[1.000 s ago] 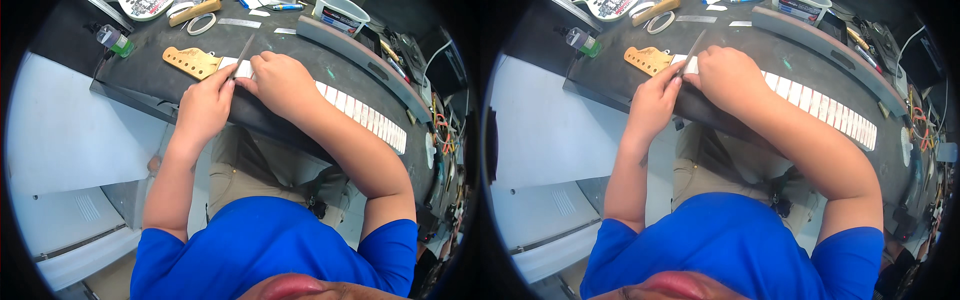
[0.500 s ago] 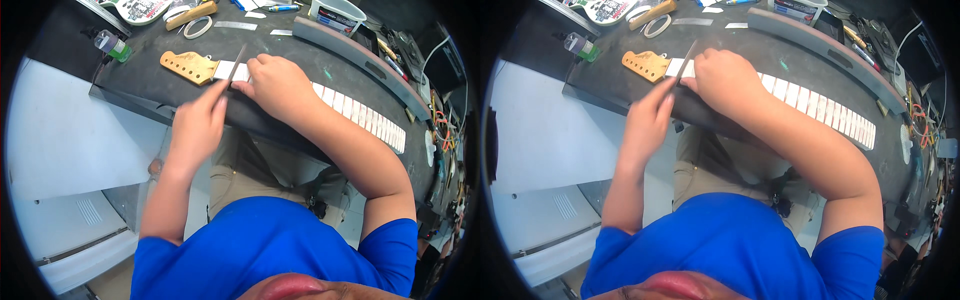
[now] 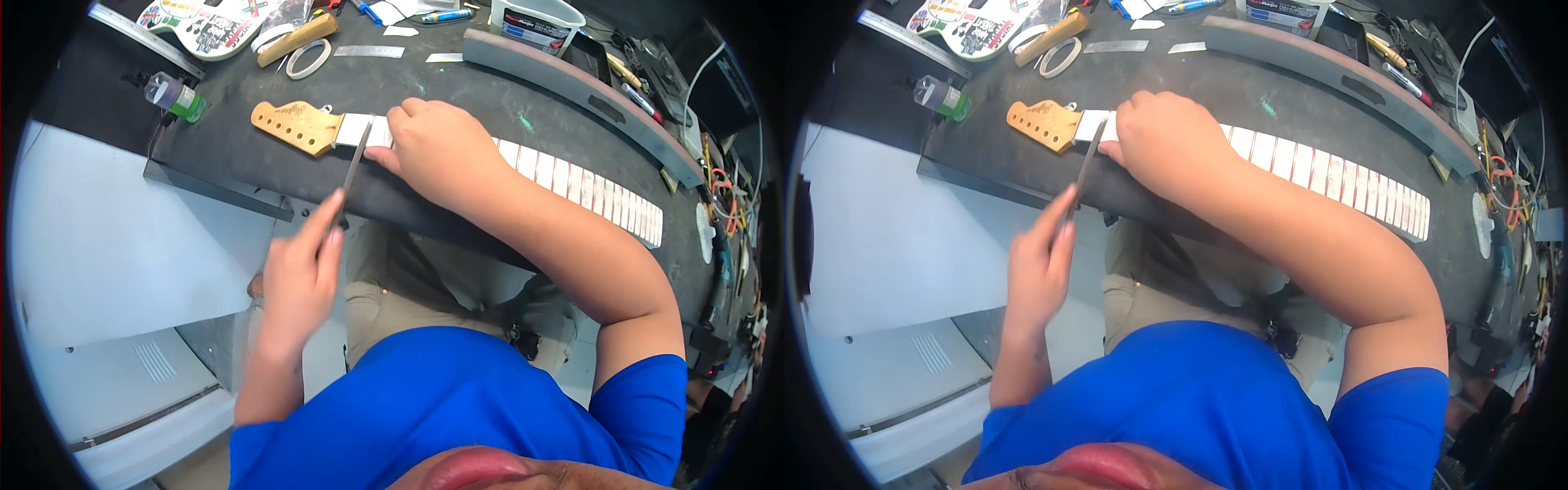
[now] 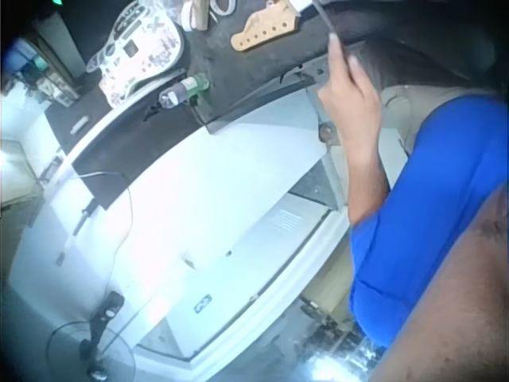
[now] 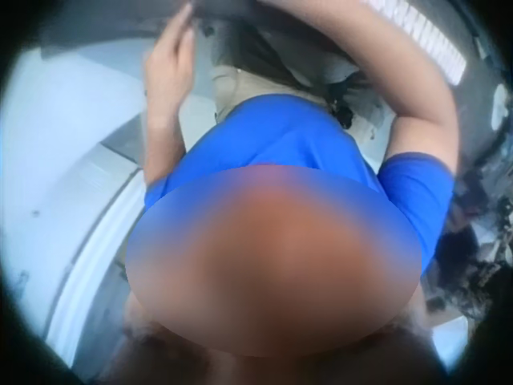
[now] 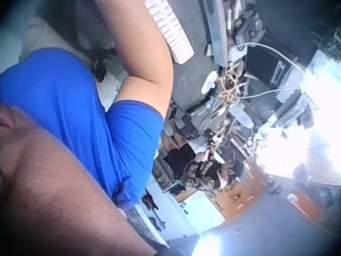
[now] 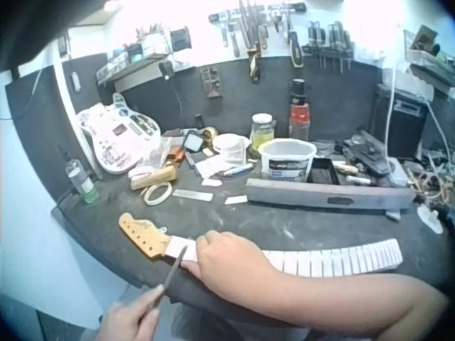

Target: The person uses a long sanding block to level guitar frets, marks the frets with a red marker, and then uses a hand file to refine the fret ends and edges.

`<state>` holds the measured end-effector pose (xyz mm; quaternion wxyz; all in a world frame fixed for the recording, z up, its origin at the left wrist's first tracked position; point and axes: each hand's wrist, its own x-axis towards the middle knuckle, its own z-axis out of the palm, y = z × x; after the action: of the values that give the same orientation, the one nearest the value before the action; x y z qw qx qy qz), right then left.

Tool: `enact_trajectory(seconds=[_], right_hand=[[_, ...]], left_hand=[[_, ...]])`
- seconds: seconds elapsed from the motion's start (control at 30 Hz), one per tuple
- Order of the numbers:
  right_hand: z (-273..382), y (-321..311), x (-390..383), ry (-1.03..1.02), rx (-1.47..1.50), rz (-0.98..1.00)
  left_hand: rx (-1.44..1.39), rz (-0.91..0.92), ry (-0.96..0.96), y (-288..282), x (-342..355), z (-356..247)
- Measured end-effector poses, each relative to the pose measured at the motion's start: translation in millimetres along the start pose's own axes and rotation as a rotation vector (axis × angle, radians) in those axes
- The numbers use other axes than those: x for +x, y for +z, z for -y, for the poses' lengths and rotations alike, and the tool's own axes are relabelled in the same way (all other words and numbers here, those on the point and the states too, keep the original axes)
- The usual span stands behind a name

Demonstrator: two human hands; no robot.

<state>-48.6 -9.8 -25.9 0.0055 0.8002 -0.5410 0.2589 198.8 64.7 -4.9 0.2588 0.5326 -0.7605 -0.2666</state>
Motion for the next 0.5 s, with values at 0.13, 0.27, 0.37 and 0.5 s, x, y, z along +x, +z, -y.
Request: enact_trajectory(seconds=[0.13,0.27,0.37,0.5], right_hand=[[1,-5,-7,0.012,0.003,0.038],[-3,-1,-2,-0.015,-0.002,0.022],[-4,-2,-3,-0.001,0.003,0.014],[-2,1,-4,0.024,-0.021,0.027]], left_hand=[[0.064,0.006,0.025,1,4,-12],[0.172,0.005,0.031,15,76,-23],[0.112,-0.034,0.067,17,36,-4],[-0.017,0.001,0.041,2,-18,4]])
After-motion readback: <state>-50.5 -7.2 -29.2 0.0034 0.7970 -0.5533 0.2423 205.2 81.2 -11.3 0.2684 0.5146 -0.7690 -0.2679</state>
